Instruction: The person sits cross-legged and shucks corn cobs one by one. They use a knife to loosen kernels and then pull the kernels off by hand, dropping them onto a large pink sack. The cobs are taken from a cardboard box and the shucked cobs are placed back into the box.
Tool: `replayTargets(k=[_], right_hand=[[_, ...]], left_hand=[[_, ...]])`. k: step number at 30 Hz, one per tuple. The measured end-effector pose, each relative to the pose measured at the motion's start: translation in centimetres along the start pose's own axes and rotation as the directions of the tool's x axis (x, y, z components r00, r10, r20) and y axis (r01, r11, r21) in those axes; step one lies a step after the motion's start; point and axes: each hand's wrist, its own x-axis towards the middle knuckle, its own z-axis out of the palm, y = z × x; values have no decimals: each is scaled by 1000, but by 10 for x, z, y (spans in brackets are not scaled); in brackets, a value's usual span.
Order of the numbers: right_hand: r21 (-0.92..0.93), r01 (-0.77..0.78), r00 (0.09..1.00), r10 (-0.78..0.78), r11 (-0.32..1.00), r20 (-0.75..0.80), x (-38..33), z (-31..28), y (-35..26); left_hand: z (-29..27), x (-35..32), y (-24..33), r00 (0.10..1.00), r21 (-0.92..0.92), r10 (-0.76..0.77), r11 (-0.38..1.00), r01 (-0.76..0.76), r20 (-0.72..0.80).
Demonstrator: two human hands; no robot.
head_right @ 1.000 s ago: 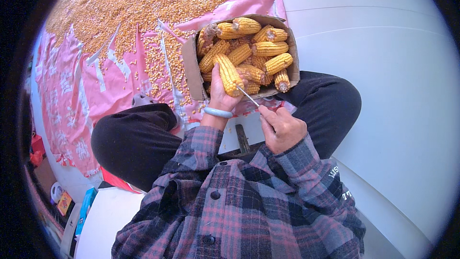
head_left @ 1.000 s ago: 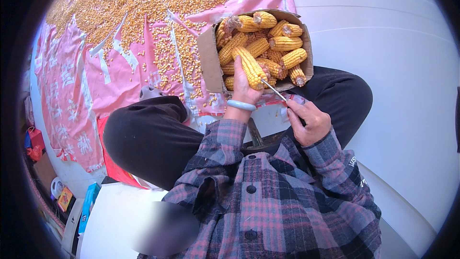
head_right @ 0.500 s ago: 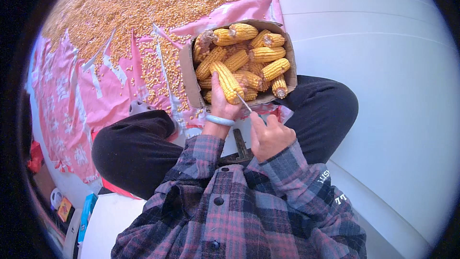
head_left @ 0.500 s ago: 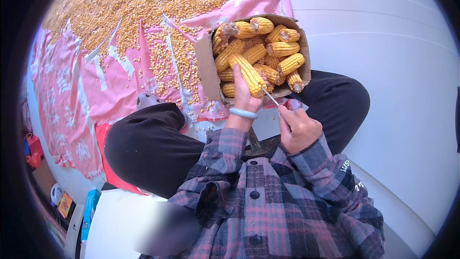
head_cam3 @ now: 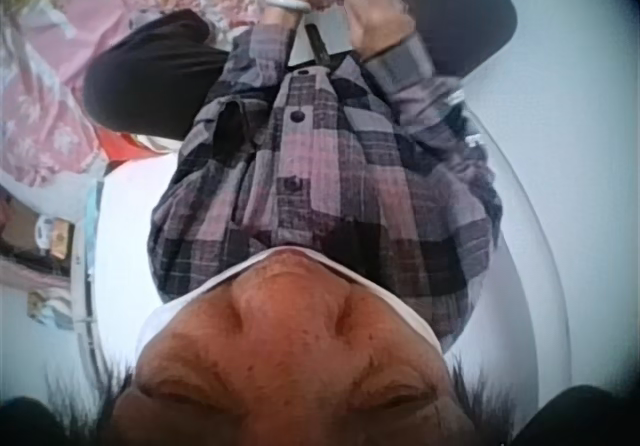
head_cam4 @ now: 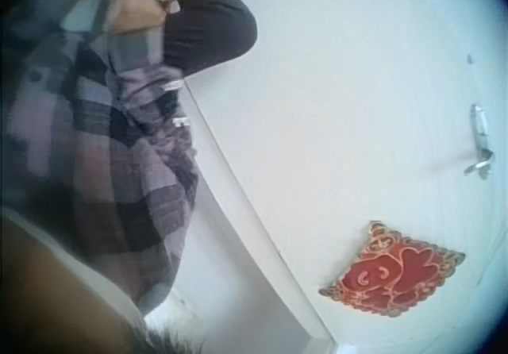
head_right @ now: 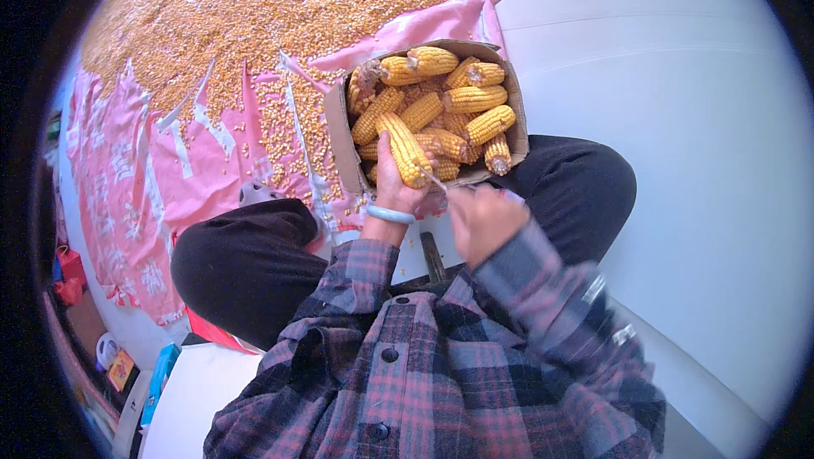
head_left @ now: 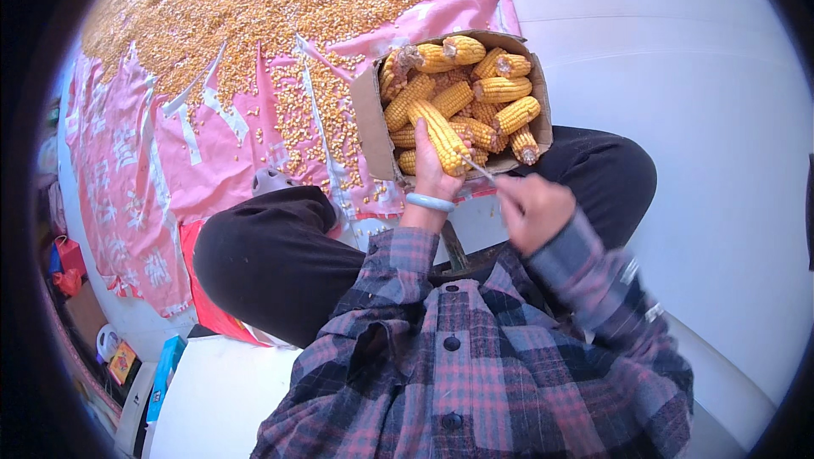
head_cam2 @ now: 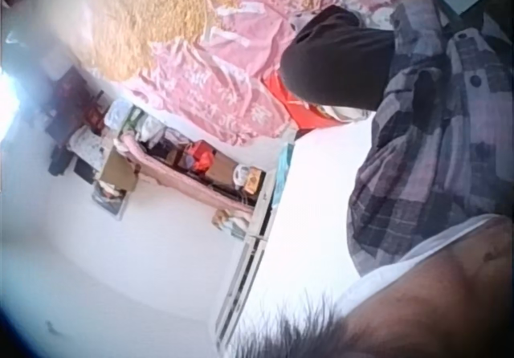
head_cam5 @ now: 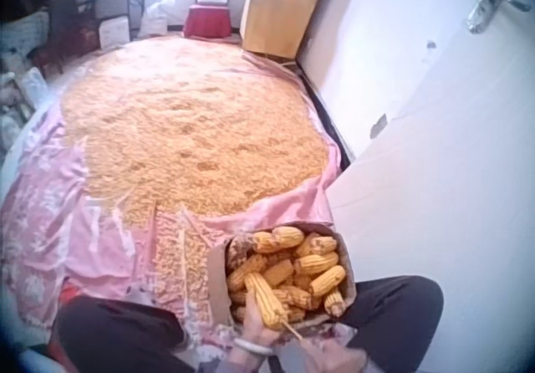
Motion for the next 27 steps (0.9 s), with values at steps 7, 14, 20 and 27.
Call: replayTargets(k=[7, 14, 20, 27], right_hand=[[-37, -70, 993, 67, 997, -98, -15, 12, -25], [-132, -43, 998, 37, 990, -49, 9, 24, -21], [-131, -89, 996, 91, 987, 10, 29, 29, -15], [-175, -101, 993, 109, 979, 36, 25, 34, -28]], left_hand=[[2, -5, 3, 999, 60, 1, 998, 1, -41], [-5, 2, 1, 999, 100, 29, 995, -26, -29], [-2, 5, 3, 998, 115, 62, 992, -59, -19], [-9, 3, 5, 1000, 126, 24, 992, -23, -7]])
